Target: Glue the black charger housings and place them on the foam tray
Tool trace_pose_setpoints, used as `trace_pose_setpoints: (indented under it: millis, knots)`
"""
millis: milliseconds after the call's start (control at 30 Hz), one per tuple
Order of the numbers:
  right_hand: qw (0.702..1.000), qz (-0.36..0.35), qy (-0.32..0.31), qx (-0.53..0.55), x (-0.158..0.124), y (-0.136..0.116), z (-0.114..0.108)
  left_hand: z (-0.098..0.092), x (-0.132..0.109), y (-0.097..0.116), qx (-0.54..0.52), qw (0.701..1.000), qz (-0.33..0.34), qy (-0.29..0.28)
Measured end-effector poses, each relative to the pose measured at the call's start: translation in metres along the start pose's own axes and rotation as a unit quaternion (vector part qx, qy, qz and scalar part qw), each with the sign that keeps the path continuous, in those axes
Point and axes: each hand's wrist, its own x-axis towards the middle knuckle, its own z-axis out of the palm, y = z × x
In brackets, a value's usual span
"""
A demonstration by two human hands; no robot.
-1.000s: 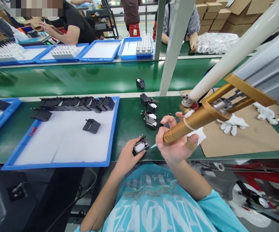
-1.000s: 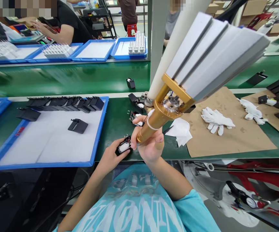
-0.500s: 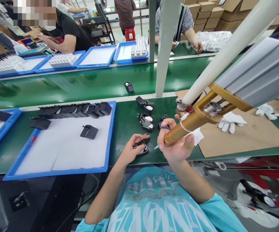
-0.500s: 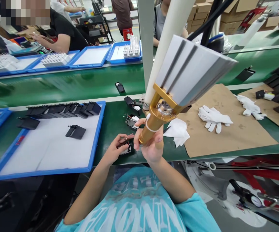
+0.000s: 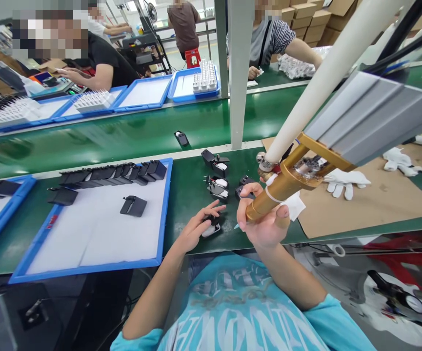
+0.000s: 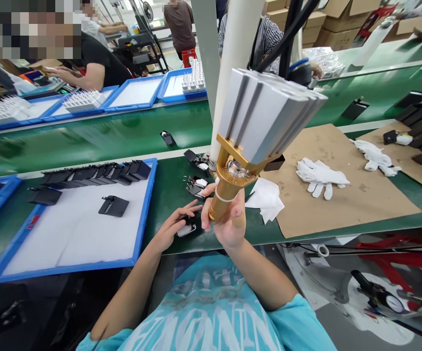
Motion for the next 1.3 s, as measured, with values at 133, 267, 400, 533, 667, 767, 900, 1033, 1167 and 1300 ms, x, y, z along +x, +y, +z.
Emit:
trace_pose_setpoints:
  millis: [133,267,400,533,667,767,900,1033,1167,1300]
  knots:
    - [1.0,0.002,0.009,-0.007,0.0,0.0,-0.002,0.003,0.002,-0.006,0.044,0.998,0.017,0.039]
    - [1.0,0.0,0.005,-0.011,-0.001,0.001,-0.005,0.008,0.0,-0.002,0.258,0.958,0.078,0.094]
    - [1.0,-0.011,-0.007,0.004,-0.001,0.001,-0.007,0.016,-0.011,0.007,0.435,0.89,0.087,0.107]
    - [1.0,-0.013,-0.012,0.003,0.0,0.0,-0.008,0.022,-0.025,0.01,0.502,0.856,0.078,0.094]
    - [1.0,-0.009,-0.006,-0.008,0.001,-0.002,-0.008,0.029,-0.031,0.007,0.478,0.867,0.078,0.113]
    - [1.0,-0.009,-0.011,-0.004,0.002,-0.003,-0.008,0.035,-0.028,0.005,0.41,0.9,0.056,0.137]
    - [1.0,-0.005,-0.002,-0.005,0.002,-0.003,-0.008,0.041,-0.022,0.003,0.332,0.924,0.035,0.186]
    - [1.0,-0.004,0.013,-0.024,0.002,-0.004,-0.007,0.037,-0.018,0.0,0.27,0.947,0.018,0.173]
    - [1.0,-0.005,0.008,-0.028,0.002,-0.005,-0.008,0.026,-0.019,0.002,0.29,0.952,0.009,0.101]
    - [1.0,-0.003,0.014,-0.026,0.002,-0.007,-0.008,0.018,-0.019,0.006,0.425,0.904,-0.013,0.043]
